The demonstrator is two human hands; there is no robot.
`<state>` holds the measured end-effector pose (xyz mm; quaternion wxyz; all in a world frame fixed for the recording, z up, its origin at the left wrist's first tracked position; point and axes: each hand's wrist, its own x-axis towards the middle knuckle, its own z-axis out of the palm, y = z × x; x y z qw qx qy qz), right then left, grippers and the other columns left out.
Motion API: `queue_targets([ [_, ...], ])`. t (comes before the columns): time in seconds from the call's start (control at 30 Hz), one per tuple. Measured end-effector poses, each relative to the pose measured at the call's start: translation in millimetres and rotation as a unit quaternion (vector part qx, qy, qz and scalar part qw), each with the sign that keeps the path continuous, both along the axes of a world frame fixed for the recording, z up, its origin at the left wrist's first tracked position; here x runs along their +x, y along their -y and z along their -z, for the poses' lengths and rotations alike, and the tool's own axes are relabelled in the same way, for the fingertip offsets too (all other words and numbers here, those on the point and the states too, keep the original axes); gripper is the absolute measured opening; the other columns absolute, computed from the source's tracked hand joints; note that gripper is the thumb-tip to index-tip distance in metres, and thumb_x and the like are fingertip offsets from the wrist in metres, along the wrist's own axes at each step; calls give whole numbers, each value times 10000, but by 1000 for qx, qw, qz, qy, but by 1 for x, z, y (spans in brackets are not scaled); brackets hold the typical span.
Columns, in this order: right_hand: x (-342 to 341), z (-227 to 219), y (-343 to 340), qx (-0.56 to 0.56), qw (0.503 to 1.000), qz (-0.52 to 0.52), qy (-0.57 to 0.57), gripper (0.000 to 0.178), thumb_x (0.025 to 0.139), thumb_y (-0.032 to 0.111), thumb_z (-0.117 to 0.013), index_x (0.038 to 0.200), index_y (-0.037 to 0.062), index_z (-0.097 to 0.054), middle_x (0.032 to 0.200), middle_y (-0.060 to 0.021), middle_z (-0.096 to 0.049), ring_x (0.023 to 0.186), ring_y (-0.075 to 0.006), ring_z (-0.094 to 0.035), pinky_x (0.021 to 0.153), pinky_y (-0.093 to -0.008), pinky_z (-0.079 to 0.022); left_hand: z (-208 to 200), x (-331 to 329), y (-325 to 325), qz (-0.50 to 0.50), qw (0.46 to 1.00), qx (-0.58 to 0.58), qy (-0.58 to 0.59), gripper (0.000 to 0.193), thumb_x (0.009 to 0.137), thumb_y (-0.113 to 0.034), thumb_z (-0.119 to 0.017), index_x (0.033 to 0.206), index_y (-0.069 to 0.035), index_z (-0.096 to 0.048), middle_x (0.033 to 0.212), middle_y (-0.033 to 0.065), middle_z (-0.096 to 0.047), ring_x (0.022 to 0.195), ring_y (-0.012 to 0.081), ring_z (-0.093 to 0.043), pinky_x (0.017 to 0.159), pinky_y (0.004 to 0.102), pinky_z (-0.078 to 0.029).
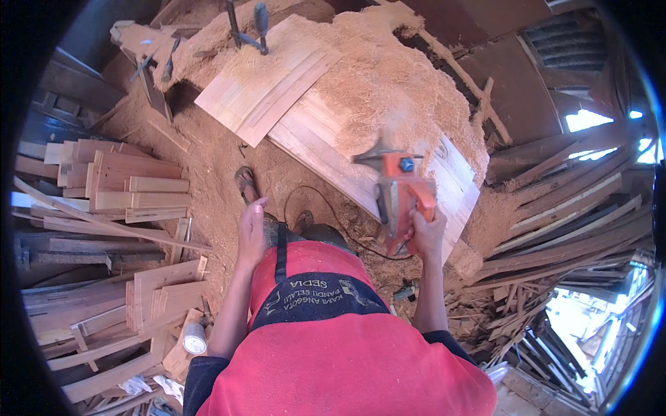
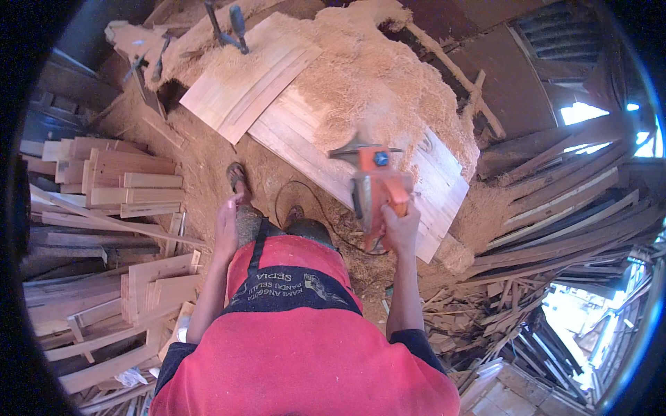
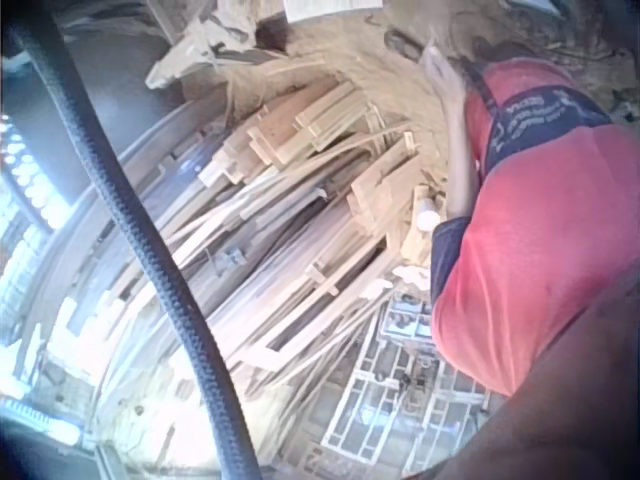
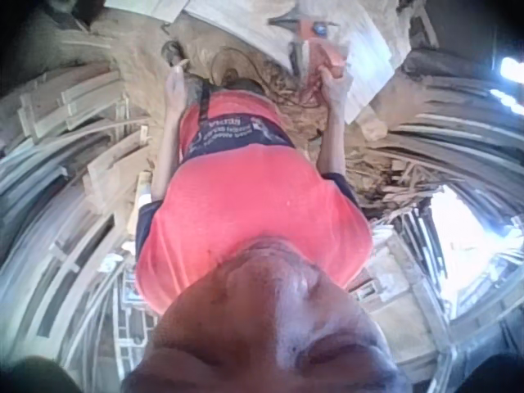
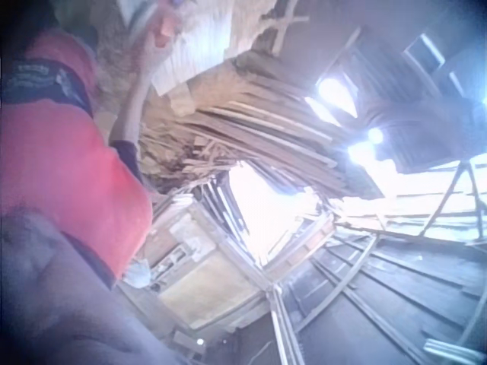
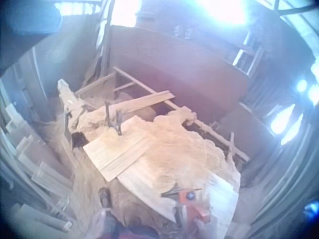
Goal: The person sands the surface and edges of wood boards using an electric sander, then marks the wood with a pencil and square ruler, and clamps the boards to a workbench.
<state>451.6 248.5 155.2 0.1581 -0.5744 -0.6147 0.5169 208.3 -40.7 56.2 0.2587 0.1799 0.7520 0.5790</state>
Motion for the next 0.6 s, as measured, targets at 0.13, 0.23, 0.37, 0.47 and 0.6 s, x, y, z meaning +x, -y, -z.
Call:
queue_targets([
  [0.13,40,42,-54,193,980,-6,45,230,775,144,-716,915,-26,-652,810,-104,-606,726,-215,-602,659,-369,-489,3,12,0,-1,1000,-28,-1,510,1087,-362,-347,1260,33,-621,1246,178,-634,1199,282,-568,1062,384,-400],
  [0.23,41,49,-72,281,954,-34,100,283,751,160,-724,947,-31,-652,927,-162,-601,921,-266,-583,793,-401,-472,-8,11,-8,7,996,-75,-41,537,1090,-375,-319,1271,28,-623,1234,171,-652,1168,277,-590,1039,386,-424],
  [0.37,58,72,-85,240,969,-22,46,374,750,203,-754,1022,-30,-643,973,-172,-581,934,-320,-579,822,-417,-468,-16,-2,-29,12,999,-17,-34,494,1074,-378,-415,1191,33,-663,1163,196,-684,1139,290,-621,1036,383,-434],
  [0.47,48,46,-76,315,945,-66,62,416,766,221,-770,1070,-27,-629,983,-173,-577,943,-339,-581,838,-432,-467,-12,-22,-48,38,998,-12,-47,524,1070,-402,-410,1167,46,-665,1148,197,-685,1123,293,-627,1019,374,-442],
  [0.6,45,32,-84,261,954,-90,114,539,804,299,-796,1204,-15,-616,1073,-186,-598,1006,-333,-599,888,-415,-475,-25,-70,-79,74,996,-34,-31,538,1068,-410,-412,1173,53,-662,1147,206,-686,1124,293,-629,1001,368,-454],
])
